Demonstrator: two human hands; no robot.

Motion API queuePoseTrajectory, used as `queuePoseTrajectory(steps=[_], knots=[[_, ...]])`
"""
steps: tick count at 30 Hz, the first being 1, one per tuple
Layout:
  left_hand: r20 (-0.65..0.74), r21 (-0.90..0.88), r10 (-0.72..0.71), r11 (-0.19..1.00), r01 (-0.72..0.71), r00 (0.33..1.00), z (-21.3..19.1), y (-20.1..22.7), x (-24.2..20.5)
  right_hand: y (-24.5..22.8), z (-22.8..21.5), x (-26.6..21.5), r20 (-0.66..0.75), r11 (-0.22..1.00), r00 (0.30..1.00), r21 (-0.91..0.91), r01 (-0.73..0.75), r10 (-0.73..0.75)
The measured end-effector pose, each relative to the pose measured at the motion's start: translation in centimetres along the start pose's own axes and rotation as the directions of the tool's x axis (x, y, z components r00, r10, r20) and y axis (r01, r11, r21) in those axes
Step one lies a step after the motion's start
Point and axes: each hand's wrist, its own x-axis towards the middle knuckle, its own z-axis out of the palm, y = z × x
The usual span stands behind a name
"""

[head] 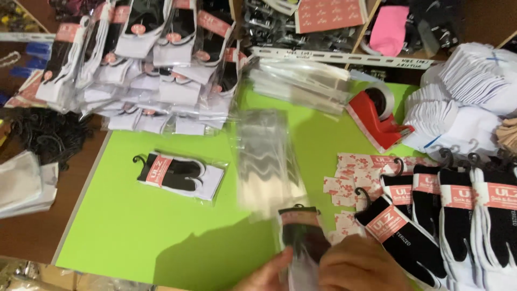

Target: The person folds pairs of black and white socks, attaches a plastic hanger, and places them into clear plastic bags. They then seal the bags using a tape dispenser and stack the finished packages on the table.

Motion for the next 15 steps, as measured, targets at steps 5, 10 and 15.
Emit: queuePoseTrajectory(steps=[5,10,15], knots=[[-0.156,0.552,0.123,0.833,-0.017,0.98,-2.8,5.8,2.6,-0.7,-2.9,0.6,0.118,0.941,0.992,0.327,-0.086,0.049],[-0.281,0.736,0.601,0.635,-0.234,0.748,-3.2,14.4,6.0,7.3,-1.0,-2.0,0.449,0.772,0.893,0.577,-0.266,-0.029],[0.106,0.909,0.658,0.24,-0.341,0.745,-6.2,16.3,9.5,16.7,9.5,-1.2,-0.006,0.968,0.992,-0.222,-0.121,0.122]])
